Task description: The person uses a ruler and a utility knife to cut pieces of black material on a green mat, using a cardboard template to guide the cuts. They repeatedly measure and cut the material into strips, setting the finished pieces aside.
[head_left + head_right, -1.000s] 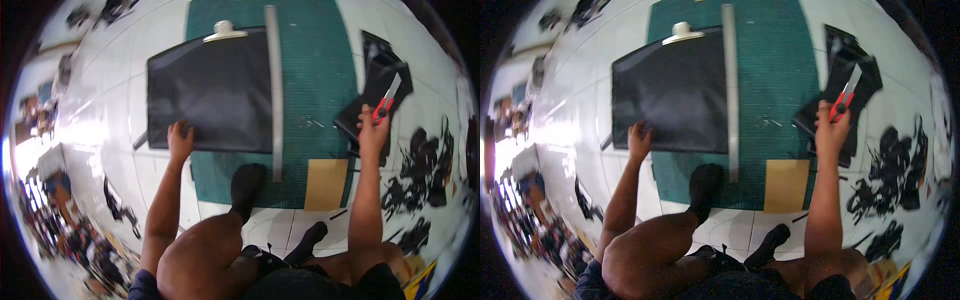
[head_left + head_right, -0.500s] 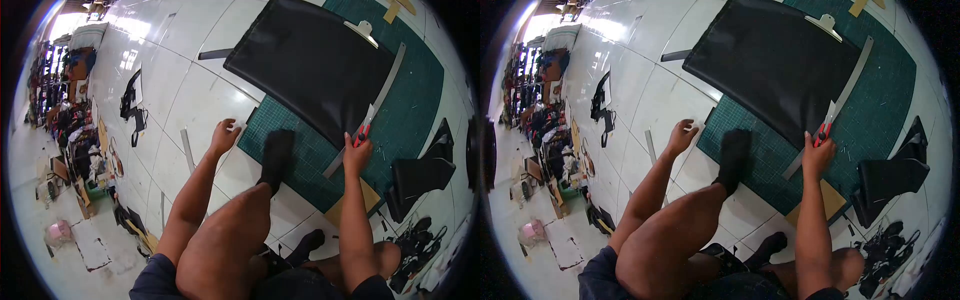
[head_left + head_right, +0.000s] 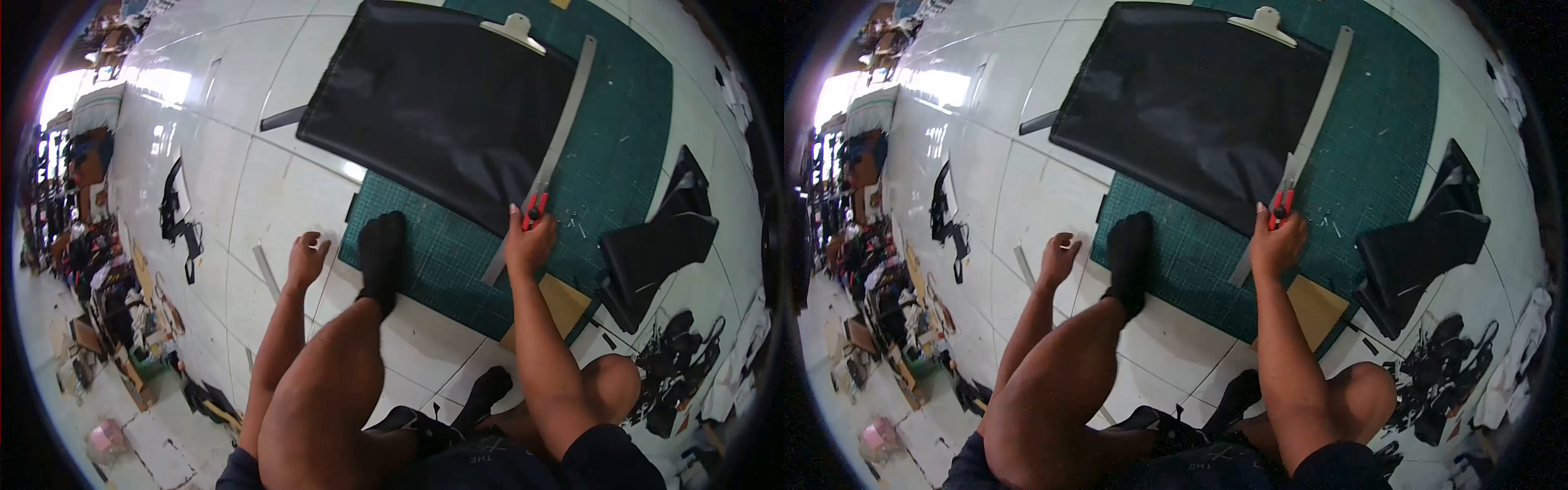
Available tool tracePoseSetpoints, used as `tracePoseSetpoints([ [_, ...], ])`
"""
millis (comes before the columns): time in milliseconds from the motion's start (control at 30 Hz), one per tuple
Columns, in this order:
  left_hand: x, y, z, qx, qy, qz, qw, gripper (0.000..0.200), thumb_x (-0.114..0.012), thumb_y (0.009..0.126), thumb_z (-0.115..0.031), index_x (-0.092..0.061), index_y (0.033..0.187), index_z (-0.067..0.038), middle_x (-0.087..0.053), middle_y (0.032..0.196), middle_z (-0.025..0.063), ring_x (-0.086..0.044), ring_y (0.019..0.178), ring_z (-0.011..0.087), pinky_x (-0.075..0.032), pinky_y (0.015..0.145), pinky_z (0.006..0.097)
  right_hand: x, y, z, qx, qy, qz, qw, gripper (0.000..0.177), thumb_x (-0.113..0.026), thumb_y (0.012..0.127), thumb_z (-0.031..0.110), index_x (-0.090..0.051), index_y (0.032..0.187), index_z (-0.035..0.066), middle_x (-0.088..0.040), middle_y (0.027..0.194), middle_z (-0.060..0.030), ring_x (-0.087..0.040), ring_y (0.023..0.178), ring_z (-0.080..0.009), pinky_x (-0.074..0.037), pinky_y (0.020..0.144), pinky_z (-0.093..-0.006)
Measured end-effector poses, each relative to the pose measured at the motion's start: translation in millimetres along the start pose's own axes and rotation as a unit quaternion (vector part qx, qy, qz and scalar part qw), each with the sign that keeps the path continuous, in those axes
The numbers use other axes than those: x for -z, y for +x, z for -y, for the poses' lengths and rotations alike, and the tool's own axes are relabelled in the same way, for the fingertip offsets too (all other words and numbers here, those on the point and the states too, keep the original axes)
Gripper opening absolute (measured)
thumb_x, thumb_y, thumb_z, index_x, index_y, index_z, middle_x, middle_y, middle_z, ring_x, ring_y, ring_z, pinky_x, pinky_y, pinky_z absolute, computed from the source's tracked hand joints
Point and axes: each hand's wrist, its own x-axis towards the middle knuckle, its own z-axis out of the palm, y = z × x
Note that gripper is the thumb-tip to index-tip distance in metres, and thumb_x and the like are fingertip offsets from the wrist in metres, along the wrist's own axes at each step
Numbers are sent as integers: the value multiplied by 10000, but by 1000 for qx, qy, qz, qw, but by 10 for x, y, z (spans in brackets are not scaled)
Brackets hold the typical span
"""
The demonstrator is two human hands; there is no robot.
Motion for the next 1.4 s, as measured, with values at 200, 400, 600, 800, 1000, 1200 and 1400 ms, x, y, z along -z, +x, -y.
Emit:
tracePoseSetpoints([
  [200, 86, 435, -453, -24, -78, -5, 997, 458, -714, 912, -284, -597, 1216, 38, -665, 1027, 201, -670, 892, 286, -539, 778, 382, 77, 77, 71, -108, 132, -9, 985, 447, -784, 812, 331, -549, 1015, 10, -613, 977, -168, -622, 927, -372, -479, 829, -473],
  [400, 4, 473, -528, -5, -134, 73, 988, 474, -689, 942, -300, -573, 1265, 26, -669, 1047, 162, -643, 941, 229, -520, 806, 348, 63, 615, -398, -137, 254, -50, 956, 471, -794, 795, 233, -541, 1099, -22, -632, 989, -162, -650, 919, -314, -490, 837, -420],
  [600, 76, 619, -336, 39, -199, 101, 974, 519, -660, 950, -349, -561, 1314, 7, -655, 1068, 112, -599, 902, 177, -486, 799, 315, 522, 1047, -85, -49, 15, -65, 997, 482, -812, 795, 241, -540, 1081, -37, -636, 1004, -182, -644, 923, -326, -484, 843, -435],
  [800, 180, 894, -675, 98, -316, 114, 937, 539, -635, 956, -391, -578, 1288, 31, -667, 1052, 86, -604, 863, 164, -490, 798, 305, 7, 819, 70, -133, 200, 7, 971, 483, -812, 798, 218, -546, 1100, -49, -632, 1073, -221, -634, 968, -360, -480, 860, -451],
  [1000, 4, 1377, -909, 135, -500, 142, 844, 538, -649, 957, -423, -537, 1273, -2, -616, 1029, 90, -613, 927, 209, -513, 853, 337, -55, 847, 274, -195, 213, 12, 957, 499, -814, 795, 177, -529, 1146, -33, -628, 1087, -215, -637, 988, -364, -480, 871, -448],
  [1200, -18, 1559, -1058, 181, -581, 128, 783, 265, -560, 1020, -270, -570, 1060, -8, -578, 934, 88, -626, 892, 232, -542, 860, 352, 201, 801, 582, -242, 270, 49, 931, 541, -807, 793, 163, -492, 1190, -24, -629, 1151, -228, -634, 1093, -373, -480, 935, -441],
  [1400, 16, 1642, -1068, 191, -567, 131, 790, 270, -555, 1021, -245, -559, 1103, 12, -584, 980, 109, -620, 934, 239, -538, 919, 367, -19, 863, 387, -190, 135, 30, 972, 539, -795, 802, 212, -489, 1180, -18, -625, 1165, -245, -626, 1111, -407, -489, 933, -459],
])
